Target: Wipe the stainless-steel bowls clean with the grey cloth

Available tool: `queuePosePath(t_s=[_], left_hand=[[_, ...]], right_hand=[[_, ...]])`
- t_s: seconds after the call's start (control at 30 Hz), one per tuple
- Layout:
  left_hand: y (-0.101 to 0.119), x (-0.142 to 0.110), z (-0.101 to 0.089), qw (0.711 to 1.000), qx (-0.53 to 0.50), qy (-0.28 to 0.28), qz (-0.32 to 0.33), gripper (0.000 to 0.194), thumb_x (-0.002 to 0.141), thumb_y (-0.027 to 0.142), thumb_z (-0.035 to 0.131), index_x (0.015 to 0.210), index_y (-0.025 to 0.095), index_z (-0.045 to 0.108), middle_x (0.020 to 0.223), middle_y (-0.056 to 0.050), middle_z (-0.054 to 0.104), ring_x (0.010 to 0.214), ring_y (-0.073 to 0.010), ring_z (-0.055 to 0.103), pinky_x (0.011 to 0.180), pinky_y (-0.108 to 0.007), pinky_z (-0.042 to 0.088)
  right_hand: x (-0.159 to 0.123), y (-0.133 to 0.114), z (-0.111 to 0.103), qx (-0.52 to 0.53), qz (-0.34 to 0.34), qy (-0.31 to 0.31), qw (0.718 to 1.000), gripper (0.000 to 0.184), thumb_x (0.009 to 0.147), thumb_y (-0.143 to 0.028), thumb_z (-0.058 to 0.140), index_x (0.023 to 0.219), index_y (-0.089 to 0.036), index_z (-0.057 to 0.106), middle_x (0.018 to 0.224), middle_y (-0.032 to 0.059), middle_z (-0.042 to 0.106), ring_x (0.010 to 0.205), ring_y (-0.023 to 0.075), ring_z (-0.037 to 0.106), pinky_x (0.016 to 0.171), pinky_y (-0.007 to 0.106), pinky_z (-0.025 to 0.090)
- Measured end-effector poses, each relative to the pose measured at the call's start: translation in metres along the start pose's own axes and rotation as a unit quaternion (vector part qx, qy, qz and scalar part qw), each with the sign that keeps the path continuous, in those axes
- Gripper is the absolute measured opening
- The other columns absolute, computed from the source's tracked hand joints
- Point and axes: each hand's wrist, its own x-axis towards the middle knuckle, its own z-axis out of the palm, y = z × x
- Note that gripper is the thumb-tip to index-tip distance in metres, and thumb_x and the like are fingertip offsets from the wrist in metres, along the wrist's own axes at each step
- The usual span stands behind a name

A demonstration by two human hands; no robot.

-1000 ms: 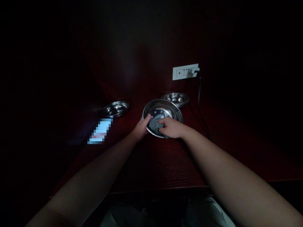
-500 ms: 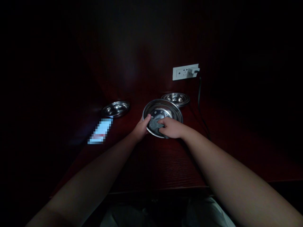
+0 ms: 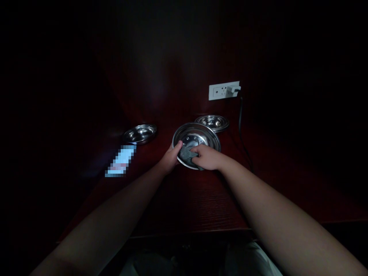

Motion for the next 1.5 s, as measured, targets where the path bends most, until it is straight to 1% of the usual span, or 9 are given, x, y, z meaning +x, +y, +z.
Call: queuePosePath(t_s=[0.4,0.6,0.77,0.83,0.9,1.0,1.13,1.37,1.5], left_hand=[[-0.001,0.001,-0.001,1.000,0.007,-0.007,-0.011,0.059,0.080,0.049,0.059,0.130,0.020,0.047,0.124,-0.012,0.060,0.115,-0.0277,0.056,0.100,-0.043,0.043],[-0.001,0.001,-0.002,1.000,0.009,-0.002,-0.007,0.062,0.077,0.050,0.063,0.129,0.023,0.044,0.124,-0.011,0.059,0.111,-0.0273,0.058,0.093,-0.044,0.048],[0.006,-0.003,-0.005,0.998,-0.006,-0.066,-0.020,0.068,0.073,0.050,0.066,0.130,0.027,0.038,0.128,-0.012,0.054,0.105,-0.0290,0.060,0.079,-0.049,0.054],[0.005,-0.003,-0.006,0.996,-0.016,-0.089,-0.014,0.068,0.074,0.047,0.067,0.132,0.027,0.037,0.130,-0.013,0.052,0.107,-0.0292,0.059,0.082,-0.049,0.053],[0.002,0.000,-0.005,0.995,-0.013,-0.094,0.005,0.064,0.076,0.044,0.065,0.130,0.024,0.038,0.130,-0.013,0.053,0.111,-0.0285,0.057,0.090,-0.048,0.049],[-0.006,0.004,-0.004,0.995,0.033,-0.073,0.066,0.054,0.080,0.041,0.062,0.126,0.020,0.043,0.129,-0.012,0.054,0.121,-0.0259,0.051,0.104,-0.043,0.038],[-0.008,0.005,-0.002,0.989,0.082,-0.051,0.111,0.053,0.084,0.042,0.056,0.130,0.017,0.043,0.134,-0.012,0.051,0.127,-0.0239,0.045,0.109,-0.038,0.031],[0.001,0.000,0.000,0.983,0.143,-0.017,0.115,0.046,0.090,0.038,0.046,0.129,0.014,0.046,0.130,-0.012,0.055,0.122,-0.0216,0.048,0.109,-0.033,0.029],[0.003,-0.001,0.001,0.984,0.140,0.006,0.107,0.044,0.089,0.039,0.048,0.125,0.014,0.050,0.127,-0.012,0.057,0.120,-0.0219,0.050,0.108,-0.032,0.029]], right_hand=[[-0.001,-0.003,-0.001,0.022,0.007,0.001,1.000,0.017,0.068,-0.015,0.044,0.072,-0.016,0.061,0.063,0.0002,0.062,0.055,0.0125,0.054,0.059,0.025,0.041],[-0.001,-0.001,0.000,0.027,0.003,0.003,1.000,0.018,0.067,-0.015,0.045,0.072,-0.016,0.061,0.064,0.0007,0.063,0.056,0.0124,0.054,0.058,0.025,0.040],[0.001,0.005,0.001,0.072,0.018,0.026,0.997,0.019,0.068,-0.019,0.045,0.074,-0.015,0.062,0.063,0.0007,0.062,0.053,0.0118,0.052,0.053,0.024,0.038],[0.002,0.007,0.001,0.113,0.032,0.042,0.992,0.018,0.068,-0.020,0.045,0.074,-0.015,0.062,0.061,0.0000,0.060,0.052,0.0113,0.051,0.051,0.023,0.038],[0.003,0.008,0.002,0.143,0.037,0.051,0.988,0.018,0.067,-0.021,0.046,0.074,-0.015,0.062,0.062,-0.0004,0.060,0.052,0.0109,0.051,0.051,0.023,0.039],[0.005,0.009,0.003,0.150,0.021,0.056,0.987,0.017,0.067,-0.020,0.046,0.073,-0.015,0.061,0.064,-0.0003,0.061,0.057,0.0114,0.053,0.055,0.023,0.041],[0.005,0.009,0.004,0.128,0.006,0.053,0.990,0.016,0.067,-0.020,0.046,0.071,-0.016,0.061,0.067,0.0006,0.063,0.061,0.0131,0.056,0.061,0.025,0.044],[0.003,0.006,0.003,0.074,0.005,0.043,0.996,0.016,0.068,-0.019,0.045,0.072,-0.016,0.060,0.065,0.0005,0.063,0.060,0.0137,0.056,0.061,0.026,0.043],[0.002,0.004,0.002,0.044,0.009,0.036,0.998,0.013,0.068,-0.018,0.046,0.070,-0.016,0.058,0.064,0.0006,0.061,0.059,0.0138,0.055,0.059,0.026,0.042]])
